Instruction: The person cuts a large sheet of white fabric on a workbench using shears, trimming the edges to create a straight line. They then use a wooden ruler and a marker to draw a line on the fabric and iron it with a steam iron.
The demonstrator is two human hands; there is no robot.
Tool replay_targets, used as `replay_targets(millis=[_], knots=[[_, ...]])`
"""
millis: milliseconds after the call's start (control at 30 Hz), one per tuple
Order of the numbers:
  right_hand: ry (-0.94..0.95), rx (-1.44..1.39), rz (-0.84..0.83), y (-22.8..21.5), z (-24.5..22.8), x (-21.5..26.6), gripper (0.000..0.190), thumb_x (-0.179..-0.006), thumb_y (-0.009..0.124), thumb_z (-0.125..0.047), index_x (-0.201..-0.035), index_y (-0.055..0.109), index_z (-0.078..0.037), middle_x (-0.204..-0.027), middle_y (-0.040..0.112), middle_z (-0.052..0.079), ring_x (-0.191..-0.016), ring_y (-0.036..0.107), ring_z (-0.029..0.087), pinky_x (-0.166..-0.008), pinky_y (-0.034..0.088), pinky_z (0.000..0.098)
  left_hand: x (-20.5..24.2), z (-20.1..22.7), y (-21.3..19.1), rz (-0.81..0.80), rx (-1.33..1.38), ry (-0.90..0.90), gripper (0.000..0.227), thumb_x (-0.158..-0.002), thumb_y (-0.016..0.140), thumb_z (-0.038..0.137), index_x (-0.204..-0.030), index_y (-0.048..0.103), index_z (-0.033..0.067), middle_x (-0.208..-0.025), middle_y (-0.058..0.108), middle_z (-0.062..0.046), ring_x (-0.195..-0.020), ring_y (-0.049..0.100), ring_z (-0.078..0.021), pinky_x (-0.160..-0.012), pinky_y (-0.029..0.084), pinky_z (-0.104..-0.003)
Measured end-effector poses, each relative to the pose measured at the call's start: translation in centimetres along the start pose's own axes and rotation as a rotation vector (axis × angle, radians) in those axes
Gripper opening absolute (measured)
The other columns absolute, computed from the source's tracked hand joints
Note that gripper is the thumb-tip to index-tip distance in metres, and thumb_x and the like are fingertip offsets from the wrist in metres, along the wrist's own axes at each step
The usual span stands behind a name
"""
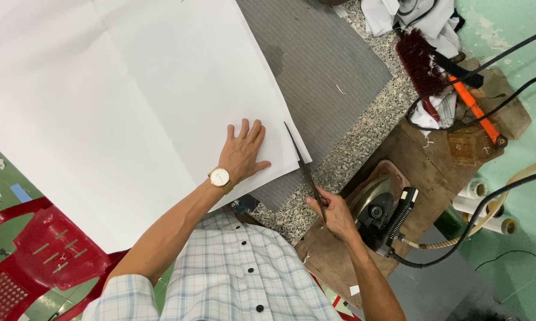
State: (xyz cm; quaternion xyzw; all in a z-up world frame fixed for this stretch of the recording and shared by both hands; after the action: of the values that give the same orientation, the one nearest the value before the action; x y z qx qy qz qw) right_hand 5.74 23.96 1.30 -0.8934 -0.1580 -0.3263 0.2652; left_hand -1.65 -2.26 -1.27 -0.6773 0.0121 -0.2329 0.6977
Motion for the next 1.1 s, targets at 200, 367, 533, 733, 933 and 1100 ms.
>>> replay_targets(millis=[200, 367, 533, 733, 933, 1100], knots=[[0.035, -0.018, -0.006, -0.7, -2.7, 1.6, 0.052, -0.088, 0.080, -0.024, -0.130, 0.068, 0.003, -0.056, 0.065, 0.008, -0.052, 0.056, 0.015, -0.052, 0.041, 0.0263, 0.1, -0.3, 0.2, -0.019, 0.025, -0.009, 0.091, -0.090, 0.058, 0.071, -0.153, 0.040, 0.0093, -0.156, 0.037, -0.013, -0.144, 0.029, -0.0326, -0.110, 0.024, -0.056], [0.025, -0.040, -0.053, -0.6, 1.6, -1.7, 0.058, -0.091, 0.078, -0.025, -0.136, 0.061, 0.006, -0.052, 0.062, 0.010, -0.046, 0.056, 0.016, -0.045, 0.041, 0.0274, 0.2, -0.6, 0.0, -0.022, 0.055, -0.013, 0.090, -0.091, 0.057, 0.071, -0.155, 0.039, 0.0102, -0.159, 0.037, -0.012, -0.146, 0.029, -0.0312, -0.112, 0.022, -0.055], [-0.004, -0.034, -0.078, -0.1, 0.0, -3.5, 0.060, -0.094, 0.076, -0.027, -0.139, 0.058, 0.008, -0.052, 0.060, 0.009, -0.044, 0.054, 0.014, -0.043, 0.041, 0.0253, 0.3, -0.7, -0.1, -0.014, 0.064, -0.003, 0.090, -0.090, 0.056, 0.071, -0.155, 0.038, 0.0097, -0.160, 0.036, -0.012, -0.146, 0.029, -0.0311, -0.112, 0.023, -0.054], [-0.049, -0.029, -0.075, 0.7, -1.9, -5.1, 0.062, -0.095, 0.075, -0.030, -0.140, 0.057, 0.008, -0.054, 0.060, 0.010, -0.047, 0.054, 0.014, -0.044, 0.037, 0.0266, 0.4, -0.8, -0.2, -0.021, 0.066, -0.004, 0.089, -0.091, 0.055, 0.070, -0.155, 0.038, 0.0102, -0.160, 0.035, -0.011, -0.146, 0.028, -0.0305, -0.112, 0.022, -0.053], [-0.025, -0.036, -0.082, 0.6, -1.1, -5.6, 0.058, -0.096, 0.074, -0.025, -0.140, 0.056, 0.008, -0.049, 0.061, 0.011, -0.039, 0.051, 0.014, -0.038, 0.038, 0.0243, 0.4, -1.0, 0.1, 0.000, 0.072, 0.002, 0.089, -0.091, 0.056, 0.070, -0.155, 0.038, 0.0098, -0.160, 0.035, -0.011, -0.146, 0.028, -0.0310, -0.112, 0.023, -0.053], [0.009, -0.049, -0.131, 0.7, -3.2, -5.2, 0.054, -0.097, 0.072, -0.025, -0.138, 0.059, 0.007, -0.049, 0.060, 0.011, -0.037, 0.053, 0.016, -0.038, 0.041, 0.0263, 0.1, -1.1, 0.7, 0.017, 0.092, 0.017, 0.090, -0.089, 0.058, 0.070, -0.153, 0.039, 0.0093, -0.159, 0.035, -0.012, -0.145, 0.028, -0.0320, -0.112, 0.024, -0.054]])
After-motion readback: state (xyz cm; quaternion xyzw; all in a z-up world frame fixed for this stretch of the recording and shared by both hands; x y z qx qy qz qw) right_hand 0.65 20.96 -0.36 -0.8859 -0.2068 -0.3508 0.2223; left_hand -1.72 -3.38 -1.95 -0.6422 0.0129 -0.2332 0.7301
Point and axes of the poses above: each hand's wrist, its own x-axis away from the middle knuckle, its own y-axis out of the palm, z = x × y, the point moved 5 cm from there along -x, towards the middle knuckle
